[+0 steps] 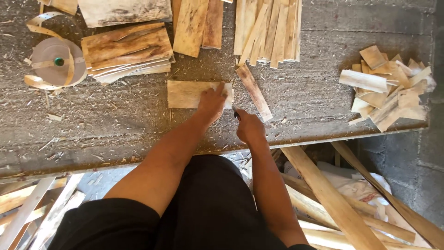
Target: The person is cutting and trimming thin wooden shingles or scraps using a utility knife on a wooden workbench.
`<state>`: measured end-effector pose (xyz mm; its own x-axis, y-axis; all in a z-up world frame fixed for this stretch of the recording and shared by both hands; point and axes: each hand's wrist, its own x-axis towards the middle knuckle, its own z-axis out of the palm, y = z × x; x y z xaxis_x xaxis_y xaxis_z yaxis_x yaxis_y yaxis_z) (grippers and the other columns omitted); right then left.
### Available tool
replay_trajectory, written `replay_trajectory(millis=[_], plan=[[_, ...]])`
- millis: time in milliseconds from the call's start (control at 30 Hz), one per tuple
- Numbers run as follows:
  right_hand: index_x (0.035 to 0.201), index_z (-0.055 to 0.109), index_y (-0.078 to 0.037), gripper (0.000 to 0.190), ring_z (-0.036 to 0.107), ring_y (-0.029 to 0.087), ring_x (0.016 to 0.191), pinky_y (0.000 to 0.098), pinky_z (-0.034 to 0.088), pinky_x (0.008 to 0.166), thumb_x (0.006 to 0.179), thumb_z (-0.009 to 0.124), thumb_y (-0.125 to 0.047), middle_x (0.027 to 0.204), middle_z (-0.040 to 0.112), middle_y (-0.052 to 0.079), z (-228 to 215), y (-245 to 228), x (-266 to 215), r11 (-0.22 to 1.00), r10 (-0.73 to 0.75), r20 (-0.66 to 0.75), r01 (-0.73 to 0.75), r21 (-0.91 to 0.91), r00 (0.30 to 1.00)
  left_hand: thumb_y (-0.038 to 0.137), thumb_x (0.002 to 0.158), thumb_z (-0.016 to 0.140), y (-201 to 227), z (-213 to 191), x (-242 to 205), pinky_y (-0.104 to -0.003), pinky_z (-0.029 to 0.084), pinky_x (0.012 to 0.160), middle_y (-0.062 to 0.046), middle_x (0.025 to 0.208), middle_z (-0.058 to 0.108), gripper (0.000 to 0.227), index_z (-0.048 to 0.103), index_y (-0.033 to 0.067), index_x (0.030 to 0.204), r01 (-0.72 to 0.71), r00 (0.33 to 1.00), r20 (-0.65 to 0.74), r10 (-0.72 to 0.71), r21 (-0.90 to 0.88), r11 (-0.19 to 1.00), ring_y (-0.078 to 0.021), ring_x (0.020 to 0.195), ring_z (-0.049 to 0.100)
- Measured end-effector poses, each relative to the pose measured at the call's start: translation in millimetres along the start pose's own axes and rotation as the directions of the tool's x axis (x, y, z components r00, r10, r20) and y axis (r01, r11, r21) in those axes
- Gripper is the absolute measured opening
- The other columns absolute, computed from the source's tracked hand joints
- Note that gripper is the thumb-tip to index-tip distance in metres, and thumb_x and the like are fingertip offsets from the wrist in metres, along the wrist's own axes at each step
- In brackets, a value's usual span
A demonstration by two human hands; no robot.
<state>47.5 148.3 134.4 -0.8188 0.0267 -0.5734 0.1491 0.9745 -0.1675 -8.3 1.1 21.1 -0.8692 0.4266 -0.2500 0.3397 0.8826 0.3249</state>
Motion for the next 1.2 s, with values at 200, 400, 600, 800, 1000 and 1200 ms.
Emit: replay_trajectory(millis=[200,400,600,800,1000,1200], plan=[[0.143,0.056,-0.026,0.045,0.068,0.043,0.106,0.054,0.053,0.091,0.098,0.055,-0.016,0.115,0.072,0.021,-5.4,-12.4,27.6,0.994,0.036,-0.096,-0.026,0.102,0.995,0.007,0.089,0.065,-3.1,3.4,-0.6,-0.054,0.049,0.099,-0.015,0.166,0.024,0.057,0.057,0.0121,0.145,0.009,0.996,0.094,-0.011,0.018,1.0,-0.0369,0.118,0.058],[0.143,0.054,-0.023,0.048,0.068,0.042,0.107,0.0538,0.053,0.088,0.097,0.049,-0.01,0.119,0.071,0.018,9.5,-13.2,45.5,0.983,-0.03,-0.264,0.076,0.165,0.964,0.013,0.087,0.07,-2.7,3.5,-0.9,-0.055,0.05,0.095,-0.014,0.164,0.027,0.057,0.059,0.0114,0.142,0.009,1.0,0.015,-0.009,0.015,1.0,-0.0374,0.118,0.058],[0.14,0.057,-0.021,0.04,0.068,0.043,0.108,0.0542,0.052,0.091,0.102,0.048,-0.01,0.118,0.072,0.02,10.0,-19.6,26.1,0.987,0.021,-0.182,0.009,0.162,0.983,0.011,0.084,0.072,-3.1,7.6,-5.0,-0.054,0.05,0.094,-0.013,0.161,0.031,0.06,0.059,0.0133,0.143,0.012,1.0,0.005,-0.012,-0.03,0.999,-0.0369,0.117,0.058],[0.145,0.052,-0.022,0.063,0.069,0.042,0.107,0.0528,0.054,0.092,0.086,0.052,0.002,0.113,0.071,0.023,12.6,-13.4,-3.4,0.998,0.042,-0.036,-0.04,0.05,0.998,0.011,0.089,0.069,-3.1,5.5,-2.0,-0.055,0.05,0.098,-0.015,0.165,0.028,0.051,0.062,0.0129,0.14,0.013,1.0,0.025,-0.012,-0.056,0.998,-0.0373,0.119,0.058],[0.139,0.057,-0.022,0.042,0.067,0.046,0.101,0.0569,0.052,0.086,0.098,0.055,-0.012,0.109,0.071,0.024,31.0,22.2,-23.8,0.988,0.01,-0.105,0.007,0.157,0.994,0.014,0.087,0.07,-2.2,-5.3,-5.2,-0.056,0.049,0.096,-0.015,0.163,0.028,0.05,0.064,0.0122,0.136,0.005,1.0,-0.027,-0.006,-0.043,0.999,-0.0385,0.119,0.057],[0.106,0.065,-0.008,0.023,0.07,0.043,0.095,0.0525,0.054,0.083,0.093,0.067,-0.027,0.101,0.072,0.022,98.0,106.5,14.0,0.946,0.038,-0.328,0.071,0.315,0.944,0.018,0.083,0.073,-8.7,-5.7,-6.4,-0.052,0.051,0.091,-0.022,0.16,0.027,0.052,0.065,0.0145,0.133,-0.009,1.0,0.02,0.01,-0.063,0.998,-0.037,0.117,0.058]])
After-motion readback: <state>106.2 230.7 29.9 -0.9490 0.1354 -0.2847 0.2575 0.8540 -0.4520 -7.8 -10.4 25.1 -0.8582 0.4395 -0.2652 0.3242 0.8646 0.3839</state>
